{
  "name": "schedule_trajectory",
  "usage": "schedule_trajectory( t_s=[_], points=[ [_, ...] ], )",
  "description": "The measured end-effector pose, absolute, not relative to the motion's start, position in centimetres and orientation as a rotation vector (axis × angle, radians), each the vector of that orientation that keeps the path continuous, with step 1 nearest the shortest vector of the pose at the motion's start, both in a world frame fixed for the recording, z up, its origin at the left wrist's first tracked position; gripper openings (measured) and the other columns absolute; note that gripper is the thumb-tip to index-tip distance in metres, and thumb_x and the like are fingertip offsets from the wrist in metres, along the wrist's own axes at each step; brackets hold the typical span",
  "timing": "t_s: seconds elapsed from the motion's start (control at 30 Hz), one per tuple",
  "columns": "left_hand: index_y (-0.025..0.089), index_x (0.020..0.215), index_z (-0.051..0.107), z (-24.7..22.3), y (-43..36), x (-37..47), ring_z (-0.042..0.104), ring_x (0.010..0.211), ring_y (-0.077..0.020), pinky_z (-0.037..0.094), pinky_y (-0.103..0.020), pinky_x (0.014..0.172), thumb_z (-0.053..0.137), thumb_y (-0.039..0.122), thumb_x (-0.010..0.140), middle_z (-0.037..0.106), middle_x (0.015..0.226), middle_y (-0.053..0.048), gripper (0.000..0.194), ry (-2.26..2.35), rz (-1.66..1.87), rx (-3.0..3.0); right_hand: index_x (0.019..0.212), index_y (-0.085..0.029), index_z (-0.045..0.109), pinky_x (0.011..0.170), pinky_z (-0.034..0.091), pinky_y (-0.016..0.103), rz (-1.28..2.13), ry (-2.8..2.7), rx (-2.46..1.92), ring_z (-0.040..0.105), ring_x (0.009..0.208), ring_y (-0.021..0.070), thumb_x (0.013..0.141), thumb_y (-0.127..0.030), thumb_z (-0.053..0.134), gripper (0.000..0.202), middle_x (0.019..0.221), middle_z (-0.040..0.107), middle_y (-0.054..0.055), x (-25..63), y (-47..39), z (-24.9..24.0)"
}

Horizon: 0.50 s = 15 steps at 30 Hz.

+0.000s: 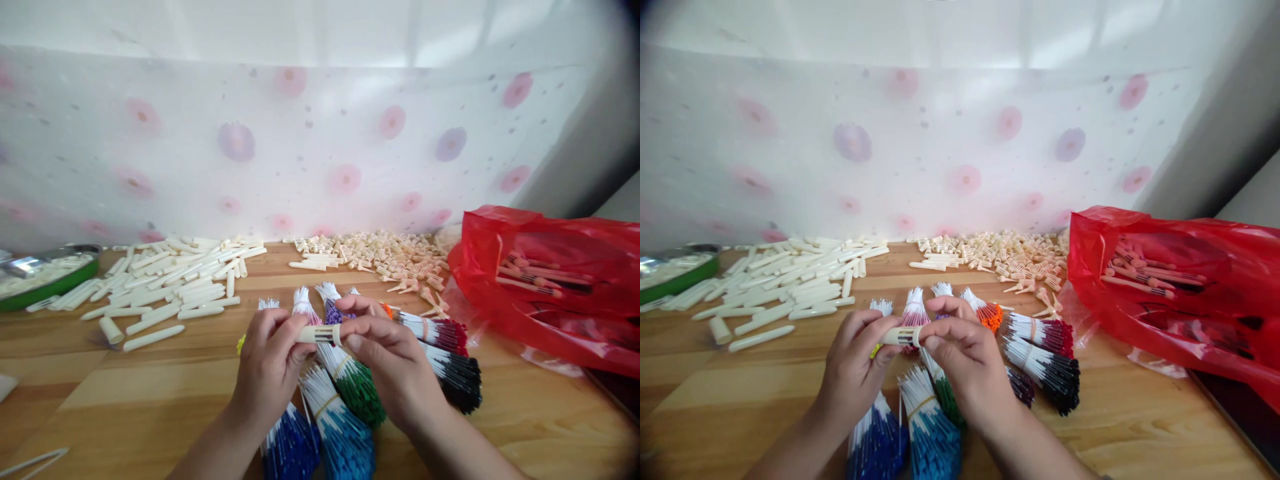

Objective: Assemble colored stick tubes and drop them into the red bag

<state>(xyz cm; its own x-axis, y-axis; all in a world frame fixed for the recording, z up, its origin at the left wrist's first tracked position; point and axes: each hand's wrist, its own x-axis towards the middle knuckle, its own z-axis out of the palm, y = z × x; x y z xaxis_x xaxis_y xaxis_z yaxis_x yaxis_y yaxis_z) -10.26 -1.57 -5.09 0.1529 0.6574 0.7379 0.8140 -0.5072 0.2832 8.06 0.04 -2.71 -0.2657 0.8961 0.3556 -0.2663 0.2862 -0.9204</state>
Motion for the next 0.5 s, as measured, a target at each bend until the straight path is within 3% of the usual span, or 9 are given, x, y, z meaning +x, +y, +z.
schedule_trajectory(
  t_s=[0.2, 0.3, 0.4, 0.5],
  points=[
    [0.017, 0.099, 0.058, -5.2, -0.7, -10.0, 0.055, 0.087, -0.0203, 0.044, -0.031, 0.077, 0.047, 0.032, 0.090, 0.056, 0.090, -0.005, 0.020, -1.675, -1.434, -2.403, 0.085, -0.022, 0.069, 0.087, 0.044, 0.033, 0.577, -1.599, -0.902, 0.058, 0.094, 0.0180, 0.085, -0.017, 0.056, 0.014, 0.092, 0.063, 0.005, 13.3, 0.7, -2.1],
    [0.019, 0.101, 0.057, -5.4, -0.5, -9.7, 0.058, 0.088, -0.0201, 0.046, -0.030, 0.076, 0.050, 0.037, 0.087, 0.059, 0.095, -0.005, 0.024, -1.804, -1.421, -2.562, 0.084, -0.019, 0.068, 0.078, 0.045, 0.030, 0.479, -1.891, -1.143, 0.059, 0.085, 0.0176, 0.084, -0.017, 0.055, 0.013, 0.087, 0.064, 0.005, 15.7, -1.1, -3.0],
    [0.020, 0.093, 0.061, -5.2, -0.9, -9.1, 0.059, 0.084, -0.0194, 0.046, -0.029, 0.073, 0.059, 0.037, 0.082, 0.061, 0.091, -0.003, 0.020, -1.838, -1.231, -2.790, 0.089, -0.019, 0.067, 0.075, 0.044, 0.028, 0.448, -2.184, -1.361, 0.058, 0.082, 0.0171, 0.087, -0.019, 0.052, 0.015, 0.085, 0.064, 0.005, 15.6, -3.1, -4.0],
    [0.022, 0.083, 0.066, -4.9, -1.4, -8.4, 0.059, 0.080, -0.0175, 0.045, -0.028, 0.073, 0.060, 0.021, 0.079, 0.060, 0.084, -0.001, 0.007, -1.630, -0.906, -3.071, 0.090, -0.020, 0.067, 0.076, 0.043, 0.027, 0.306, -2.366, -1.547, 0.059, 0.085, 0.0174, 0.090, -0.025, 0.049, 0.019, 0.086, 0.064, 0.005, 13.8, -4.1, -4.3]
  ],
)
